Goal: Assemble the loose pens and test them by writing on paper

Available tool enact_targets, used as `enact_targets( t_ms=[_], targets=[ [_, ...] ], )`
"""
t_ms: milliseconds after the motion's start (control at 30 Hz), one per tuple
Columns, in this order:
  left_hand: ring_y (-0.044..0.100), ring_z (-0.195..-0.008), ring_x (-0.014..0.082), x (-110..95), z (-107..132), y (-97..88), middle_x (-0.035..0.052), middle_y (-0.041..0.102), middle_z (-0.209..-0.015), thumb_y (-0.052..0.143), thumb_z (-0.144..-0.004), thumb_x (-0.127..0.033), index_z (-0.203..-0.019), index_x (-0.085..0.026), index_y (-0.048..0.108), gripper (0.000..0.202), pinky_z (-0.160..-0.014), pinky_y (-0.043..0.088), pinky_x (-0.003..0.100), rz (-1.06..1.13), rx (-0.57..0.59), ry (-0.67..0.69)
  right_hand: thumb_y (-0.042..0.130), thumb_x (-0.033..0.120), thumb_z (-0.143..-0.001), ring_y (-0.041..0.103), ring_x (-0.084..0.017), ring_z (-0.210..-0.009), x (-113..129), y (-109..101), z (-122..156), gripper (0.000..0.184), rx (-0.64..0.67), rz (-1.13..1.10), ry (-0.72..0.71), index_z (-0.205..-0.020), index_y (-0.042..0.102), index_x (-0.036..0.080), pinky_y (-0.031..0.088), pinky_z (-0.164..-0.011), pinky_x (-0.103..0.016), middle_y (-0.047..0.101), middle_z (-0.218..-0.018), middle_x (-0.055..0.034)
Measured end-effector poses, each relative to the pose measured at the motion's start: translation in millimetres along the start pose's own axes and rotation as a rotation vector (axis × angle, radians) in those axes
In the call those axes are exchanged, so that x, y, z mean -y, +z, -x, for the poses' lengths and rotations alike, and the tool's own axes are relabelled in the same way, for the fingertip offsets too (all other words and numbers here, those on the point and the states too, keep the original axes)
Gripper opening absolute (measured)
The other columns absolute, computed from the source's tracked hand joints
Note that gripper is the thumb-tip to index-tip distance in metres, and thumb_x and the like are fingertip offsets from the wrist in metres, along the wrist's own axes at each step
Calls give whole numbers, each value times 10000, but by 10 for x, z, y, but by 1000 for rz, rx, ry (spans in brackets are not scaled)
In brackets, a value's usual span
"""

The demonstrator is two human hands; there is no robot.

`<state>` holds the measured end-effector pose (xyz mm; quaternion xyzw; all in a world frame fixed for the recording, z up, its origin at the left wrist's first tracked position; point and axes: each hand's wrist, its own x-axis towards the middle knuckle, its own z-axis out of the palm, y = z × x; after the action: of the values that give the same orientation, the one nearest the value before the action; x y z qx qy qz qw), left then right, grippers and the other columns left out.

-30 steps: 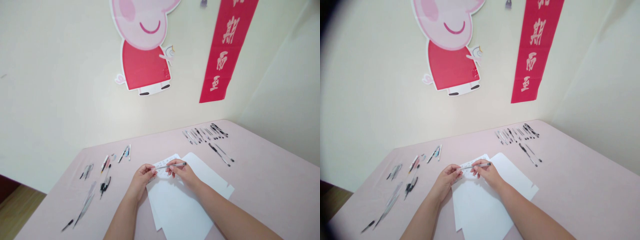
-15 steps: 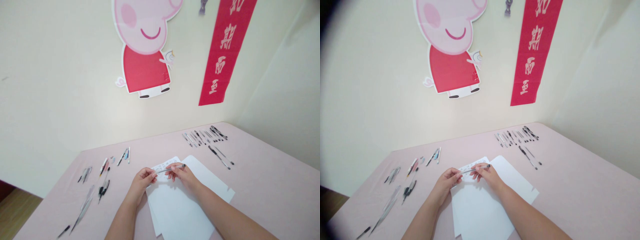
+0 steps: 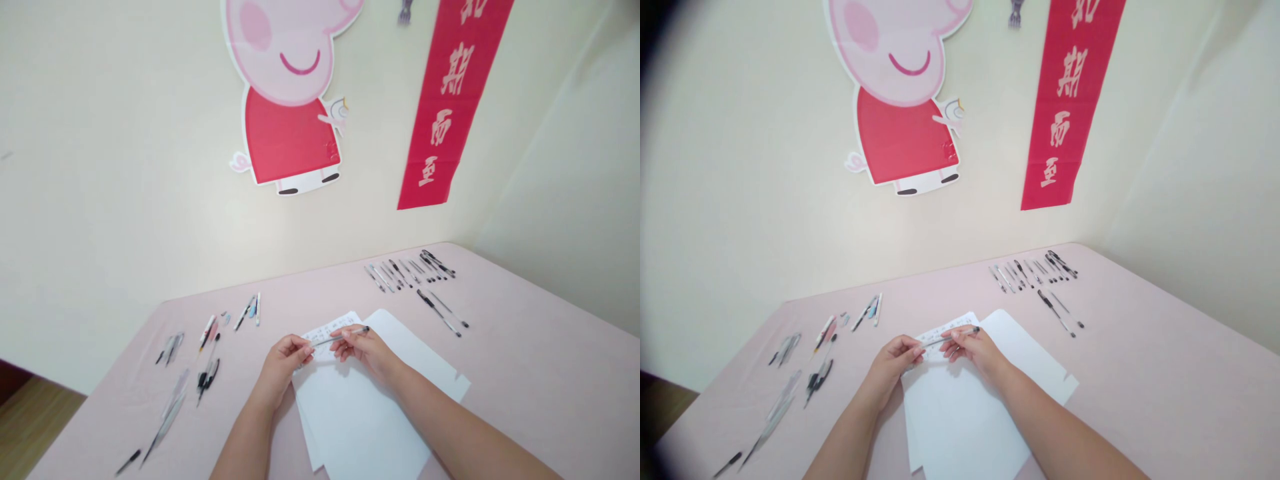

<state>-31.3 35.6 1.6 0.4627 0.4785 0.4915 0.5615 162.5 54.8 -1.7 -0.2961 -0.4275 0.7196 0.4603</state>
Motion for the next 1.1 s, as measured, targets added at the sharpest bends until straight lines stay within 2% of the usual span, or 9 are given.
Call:
enact_targets(
  t_ms=[500, 733, 800, 933, 1100],
  targets=[
    [507, -559, 101, -28, 24, 38, 1, 599, -562, 714, -597, -301, -635, -141, 614, 192, -563, 369, 209, -20, -41, 12, 678, 404, -677, 615, -137, -615, 37, 67, 21, 327, 19, -57, -1, -833, 678, 116, 468, -602, -268, 687, -712, -83],
    [521, -568, 104, -44, 0, 51, 0, 597, -588, 705, -599, -327, -677, -145, 619, 216, -570, 395, 215, 2, -75, 38, 651, 375, -709, 589, -127, -610, 13, 35, 6, 322, 14, 45, -10, -906, 668, 122, 435, -549, -241, 657, -719, -63],
    [524, -576, 105, -48, -9, 44, 0, 595, -599, 702, -600, -329, -686, -145, 615, 220, -575, 401, 217, 3, -93, 42, 640, 377, -715, 570, -115, -578, 26, 5, -8, 324, -23, 62, -33, -921, 661, 128, 417, -520, -231, 640, -694, -48],
    [520, -581, 108, -46, -28, 11, -5, 582, -591, 685, -615, -327, -691, -148, 604, 211, -579, 410, 227, 9, -160, 80, 638, 347, -712, 540, -101, -574, 76, -73, -42, 317, -184, 118, -149, -972, 624, 165, 411, -525, -225, 612, -687, -15],
    [516, -590, 104, -30, -40, -19, -7, 579, -608, 664, -642, -319, -711, -147, 591, 199, -589, 405, 225, 9, -184, 80, 632, 339, -697, 535, -119, -612, 45, -164, -88, 304, -283, 363, -273, -955, 604, 180, 428, -530, -233, 570, -683, 2]
  ],
)
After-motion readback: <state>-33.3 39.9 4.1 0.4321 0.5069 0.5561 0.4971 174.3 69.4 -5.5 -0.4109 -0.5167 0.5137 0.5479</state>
